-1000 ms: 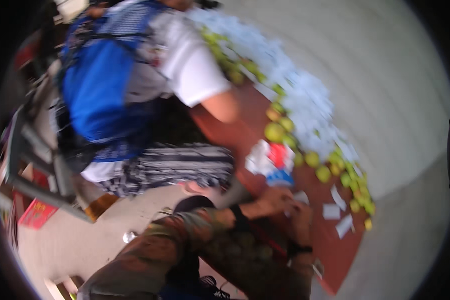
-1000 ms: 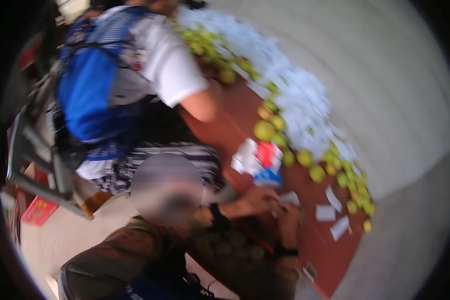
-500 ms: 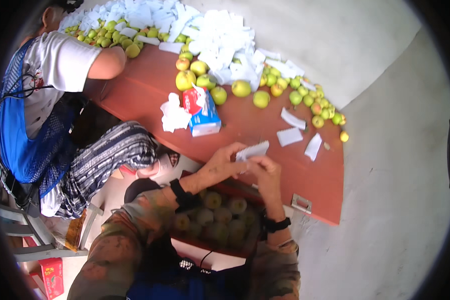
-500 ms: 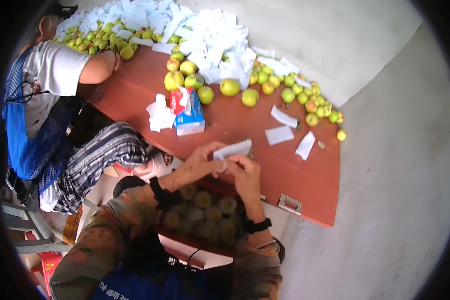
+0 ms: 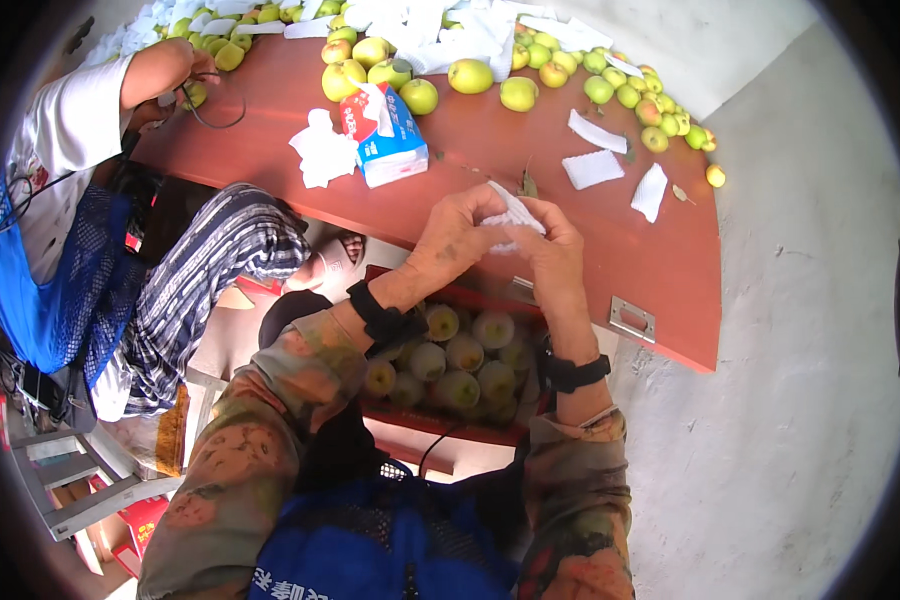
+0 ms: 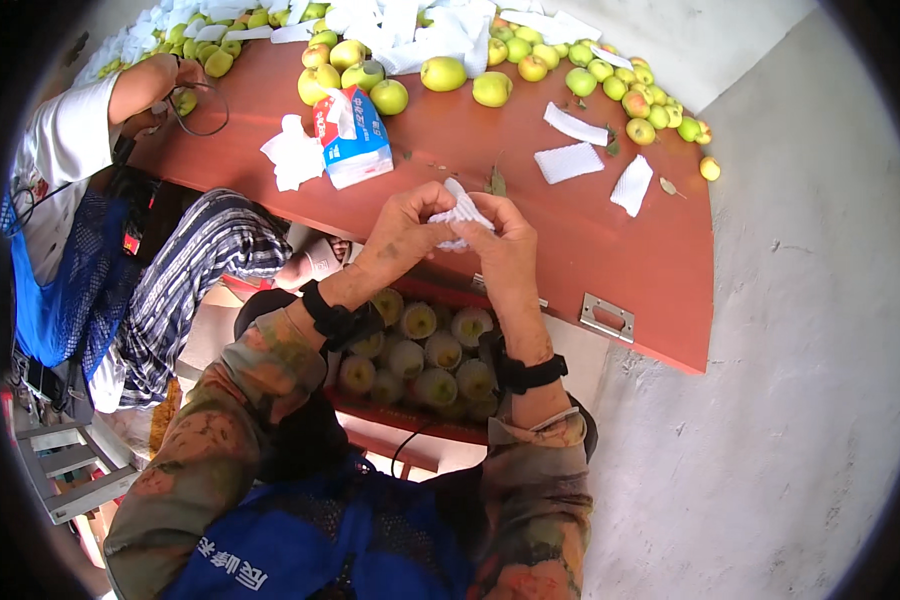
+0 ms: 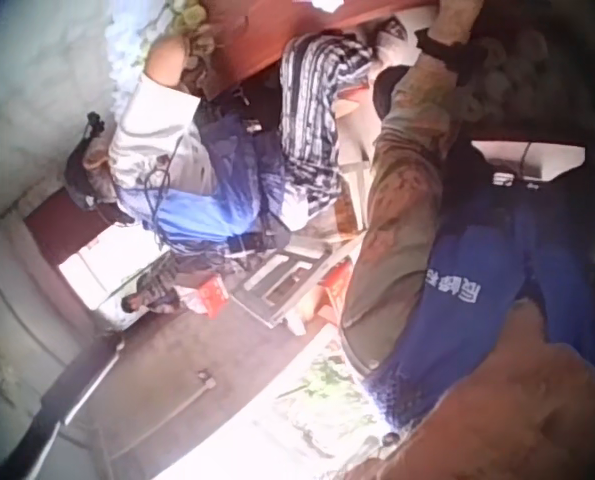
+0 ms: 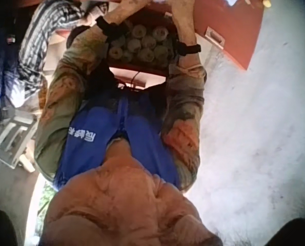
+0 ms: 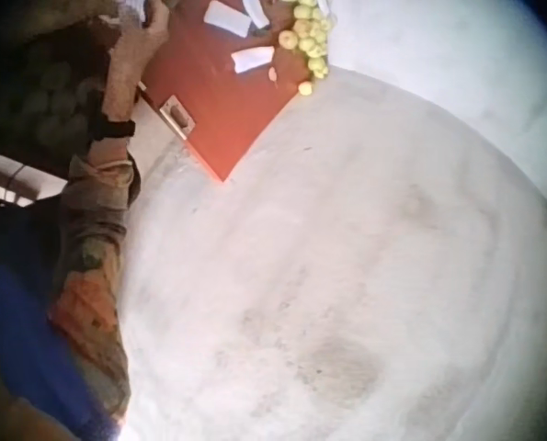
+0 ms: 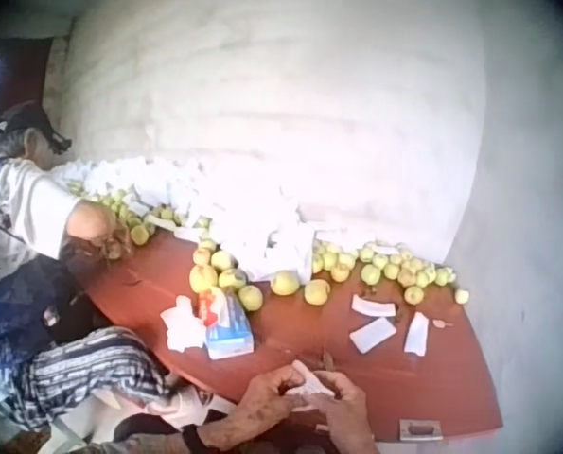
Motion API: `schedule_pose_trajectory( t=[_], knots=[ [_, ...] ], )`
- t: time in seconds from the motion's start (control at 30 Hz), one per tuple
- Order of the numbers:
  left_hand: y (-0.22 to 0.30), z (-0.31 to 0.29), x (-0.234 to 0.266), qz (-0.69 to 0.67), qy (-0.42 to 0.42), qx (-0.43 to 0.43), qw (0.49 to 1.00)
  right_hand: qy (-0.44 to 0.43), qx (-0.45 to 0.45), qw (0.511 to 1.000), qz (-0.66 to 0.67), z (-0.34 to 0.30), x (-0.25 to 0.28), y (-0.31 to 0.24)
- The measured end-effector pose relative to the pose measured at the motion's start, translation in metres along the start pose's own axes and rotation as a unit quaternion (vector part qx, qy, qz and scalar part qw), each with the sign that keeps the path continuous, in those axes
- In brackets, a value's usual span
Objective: Placing foam protection sleeves on apples and arranging them into a cardboard box.
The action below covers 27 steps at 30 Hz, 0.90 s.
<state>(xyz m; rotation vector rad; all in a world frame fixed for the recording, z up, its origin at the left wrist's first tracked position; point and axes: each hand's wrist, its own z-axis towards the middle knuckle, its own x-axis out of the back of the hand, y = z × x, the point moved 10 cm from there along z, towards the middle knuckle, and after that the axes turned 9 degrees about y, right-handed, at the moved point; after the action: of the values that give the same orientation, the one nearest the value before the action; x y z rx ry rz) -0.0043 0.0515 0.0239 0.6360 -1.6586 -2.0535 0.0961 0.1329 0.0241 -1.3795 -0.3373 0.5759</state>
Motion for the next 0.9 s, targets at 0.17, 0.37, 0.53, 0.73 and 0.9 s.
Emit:
schedule_pose_trajectory(
  t=[0.17, 0.37, 0.53, 0.73, 0.9],
  knots=[
    [-0.003, 0.010, 0.027, 0.053, 0.088, -0.076, 0.992, -0.023, 0.001, 1.000, -0.010, 0.004, 0.001, 0.009],
    [-0.002, 0.006, 0.026, -0.013, 0.072, -0.069, 0.995, 0.090, 0.249, 0.923, -0.278, -0.007, -0.001, -0.021],
    [0.007, -0.002, 0.015, 0.054, 0.052, -0.123, 0.990, 0.081, 0.119, 0.983, -0.115, -0.001, 0.007, -0.004],
    [0.030, -0.009, 0.013, 0.243, 0.108, -0.148, 0.953, 0.093, 0.129, 0.983, -0.092, -0.005, 0.013, -0.015],
    [0.023, -0.001, 0.031, 0.256, 0.141, -0.114, 0.950, 0.019, 0.190, 0.975, -0.111, -0.015, -0.012, -0.026]
  ],
)
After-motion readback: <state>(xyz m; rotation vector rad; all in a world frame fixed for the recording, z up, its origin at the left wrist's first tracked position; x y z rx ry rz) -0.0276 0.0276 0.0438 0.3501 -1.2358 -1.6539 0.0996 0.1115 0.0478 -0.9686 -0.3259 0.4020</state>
